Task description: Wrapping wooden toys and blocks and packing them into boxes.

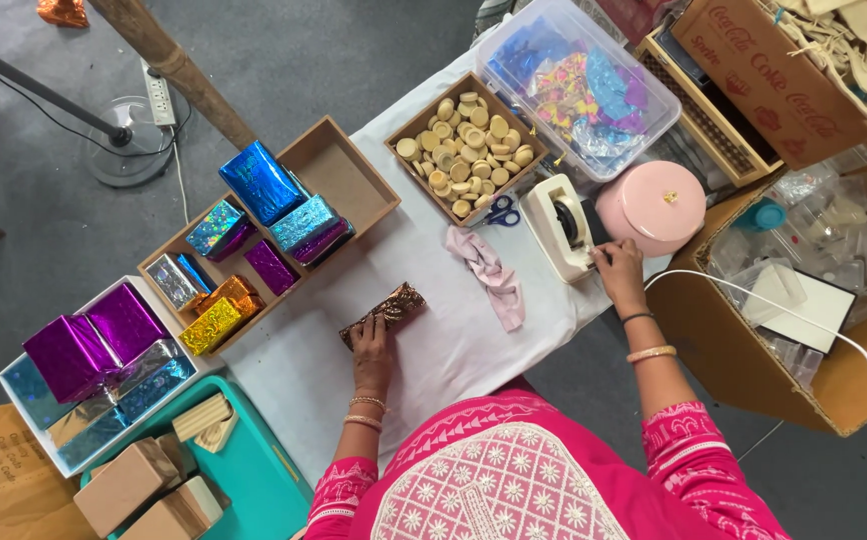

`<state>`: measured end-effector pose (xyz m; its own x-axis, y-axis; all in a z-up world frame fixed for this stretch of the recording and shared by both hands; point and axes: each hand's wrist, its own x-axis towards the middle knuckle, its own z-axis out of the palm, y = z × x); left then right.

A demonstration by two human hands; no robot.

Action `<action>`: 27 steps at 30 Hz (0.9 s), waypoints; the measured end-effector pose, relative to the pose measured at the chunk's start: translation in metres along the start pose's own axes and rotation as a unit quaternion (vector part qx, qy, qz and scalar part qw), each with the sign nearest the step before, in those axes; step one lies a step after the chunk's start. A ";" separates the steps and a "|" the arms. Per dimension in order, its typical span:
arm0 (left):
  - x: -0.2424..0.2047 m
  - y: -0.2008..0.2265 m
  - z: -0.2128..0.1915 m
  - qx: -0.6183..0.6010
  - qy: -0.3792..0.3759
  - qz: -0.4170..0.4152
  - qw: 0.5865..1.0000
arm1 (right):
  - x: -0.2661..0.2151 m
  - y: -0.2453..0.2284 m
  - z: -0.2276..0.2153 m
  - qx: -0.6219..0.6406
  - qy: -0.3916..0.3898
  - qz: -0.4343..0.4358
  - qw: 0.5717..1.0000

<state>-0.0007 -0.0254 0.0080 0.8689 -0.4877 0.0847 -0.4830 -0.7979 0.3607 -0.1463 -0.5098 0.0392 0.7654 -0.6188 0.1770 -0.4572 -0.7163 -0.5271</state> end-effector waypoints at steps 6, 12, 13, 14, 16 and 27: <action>-0.001 -0.001 0.001 0.005 0.008 0.002 1.000 | 0.010 -0.001 -0.011 0.038 -0.059 0.048 0.996; -0.001 0.000 0.002 0.005 0.021 0.001 1.000 | 0.002 -0.012 -0.012 -0.003 -0.004 -0.028 1.000; -0.001 0.000 0.000 0.005 0.020 0.000 1.000 | 0.001 -0.009 -0.009 -0.003 -0.005 -0.028 1.000; 0.000 0.001 -0.002 0.000 0.022 0.003 1.000 | 0.000 -0.006 -0.006 0.006 -0.007 -0.029 1.000; 0.000 0.001 -0.002 -0.004 0.022 0.005 1.000 | -0.003 -0.003 -0.002 0.014 -0.010 -0.028 0.999; -0.002 -0.002 0.002 -0.014 0.027 0.014 0.999 | -0.012 -0.004 -0.007 0.112 -0.049 0.069 0.990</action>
<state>-0.0014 -0.0239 0.0054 0.8604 -0.4885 0.1456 -0.5042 -0.7738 0.3834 -0.1572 -0.5019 0.0451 0.7476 -0.6639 0.0151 -0.4569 -0.5307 -0.7139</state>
